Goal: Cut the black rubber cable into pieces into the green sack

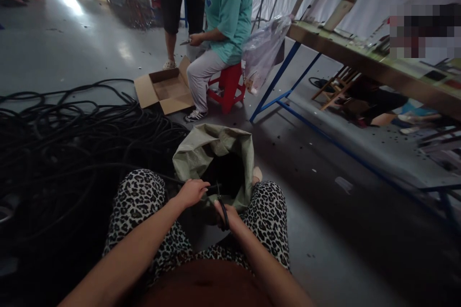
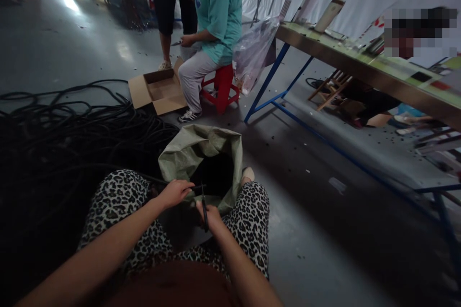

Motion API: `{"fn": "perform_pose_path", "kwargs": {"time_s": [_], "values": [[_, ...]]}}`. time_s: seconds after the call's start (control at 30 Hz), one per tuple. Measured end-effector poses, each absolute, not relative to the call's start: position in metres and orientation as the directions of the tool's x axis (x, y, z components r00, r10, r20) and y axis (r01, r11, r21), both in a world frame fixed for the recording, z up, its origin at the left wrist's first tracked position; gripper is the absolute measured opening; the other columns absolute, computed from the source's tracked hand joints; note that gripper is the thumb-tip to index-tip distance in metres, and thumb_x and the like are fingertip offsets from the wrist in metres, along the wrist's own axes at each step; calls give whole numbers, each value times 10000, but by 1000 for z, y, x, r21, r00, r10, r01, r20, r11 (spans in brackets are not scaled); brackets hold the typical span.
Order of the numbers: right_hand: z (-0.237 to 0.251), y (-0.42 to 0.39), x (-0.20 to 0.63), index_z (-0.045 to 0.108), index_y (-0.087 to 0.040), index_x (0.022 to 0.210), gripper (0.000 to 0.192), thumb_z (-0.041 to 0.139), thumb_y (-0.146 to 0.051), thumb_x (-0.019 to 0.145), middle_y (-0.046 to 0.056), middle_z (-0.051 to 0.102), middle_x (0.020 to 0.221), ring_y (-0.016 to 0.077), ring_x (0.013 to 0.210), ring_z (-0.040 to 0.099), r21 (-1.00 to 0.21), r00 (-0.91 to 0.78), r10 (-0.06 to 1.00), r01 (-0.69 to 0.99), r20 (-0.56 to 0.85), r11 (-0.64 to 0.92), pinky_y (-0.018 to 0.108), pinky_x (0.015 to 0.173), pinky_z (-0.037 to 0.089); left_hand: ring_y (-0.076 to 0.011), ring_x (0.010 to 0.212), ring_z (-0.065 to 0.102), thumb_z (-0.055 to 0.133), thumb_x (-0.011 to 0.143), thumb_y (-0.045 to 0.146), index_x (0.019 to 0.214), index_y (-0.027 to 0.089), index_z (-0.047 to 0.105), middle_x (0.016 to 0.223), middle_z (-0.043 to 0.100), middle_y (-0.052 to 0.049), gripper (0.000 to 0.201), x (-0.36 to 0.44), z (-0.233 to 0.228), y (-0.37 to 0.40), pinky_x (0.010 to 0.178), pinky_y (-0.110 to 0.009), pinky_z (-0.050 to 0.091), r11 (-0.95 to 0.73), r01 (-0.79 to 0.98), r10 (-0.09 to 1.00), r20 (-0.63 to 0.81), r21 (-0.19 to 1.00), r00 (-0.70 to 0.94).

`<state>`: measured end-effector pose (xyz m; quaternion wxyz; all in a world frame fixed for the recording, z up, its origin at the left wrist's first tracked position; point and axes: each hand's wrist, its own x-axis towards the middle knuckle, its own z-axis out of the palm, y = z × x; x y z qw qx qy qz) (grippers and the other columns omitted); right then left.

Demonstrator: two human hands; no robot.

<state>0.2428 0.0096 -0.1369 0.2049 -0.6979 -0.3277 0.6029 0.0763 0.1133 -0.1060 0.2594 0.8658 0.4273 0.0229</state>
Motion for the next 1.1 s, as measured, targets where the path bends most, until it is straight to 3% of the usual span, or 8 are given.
{"fn": "perform_pose_path", "kwargs": {"time_s": [0.43,0.6,0.9,1.1], "values": [[-125,13,242,450,-169,579,435,446,-480,884,-30,439,358,119,286,472,-646,137,697,285,-704,-709,177,292,321,-202,994,574,500,851,251,1131,246,590,1027,658,-60,295,76,-112,111,848,-332,378,-531,734,769,-123,423,628],[-127,14,240,479,-161,623,395,450,-458,883,-53,408,342,114,268,454,-626,159,662,223,-733,-747,179,282,343,-202,986,581,497,846,225,1091,224,608,1033,662,-63,269,76,-114,113,838,-329,384,-521,744,775,-133,418,617],[-136,9,239,526,-140,562,428,475,-426,876,-15,419,370,104,268,453,-579,178,655,340,-734,-741,173,290,333,-208,938,601,495,846,239,1070,244,632,979,675,-65,263,79,-117,113,797,-327,391,-554,765,751,-200,328,629],[-145,6,239,554,-134,578,397,519,-422,850,-25,411,362,93,258,418,-577,169,641,310,-748,-755,170,278,334,-213,950,600,503,832,222,1038,241,647,955,680,-70,251,79,-122,112,813,-332,382,-574,769,738,-229,280,634]]}}
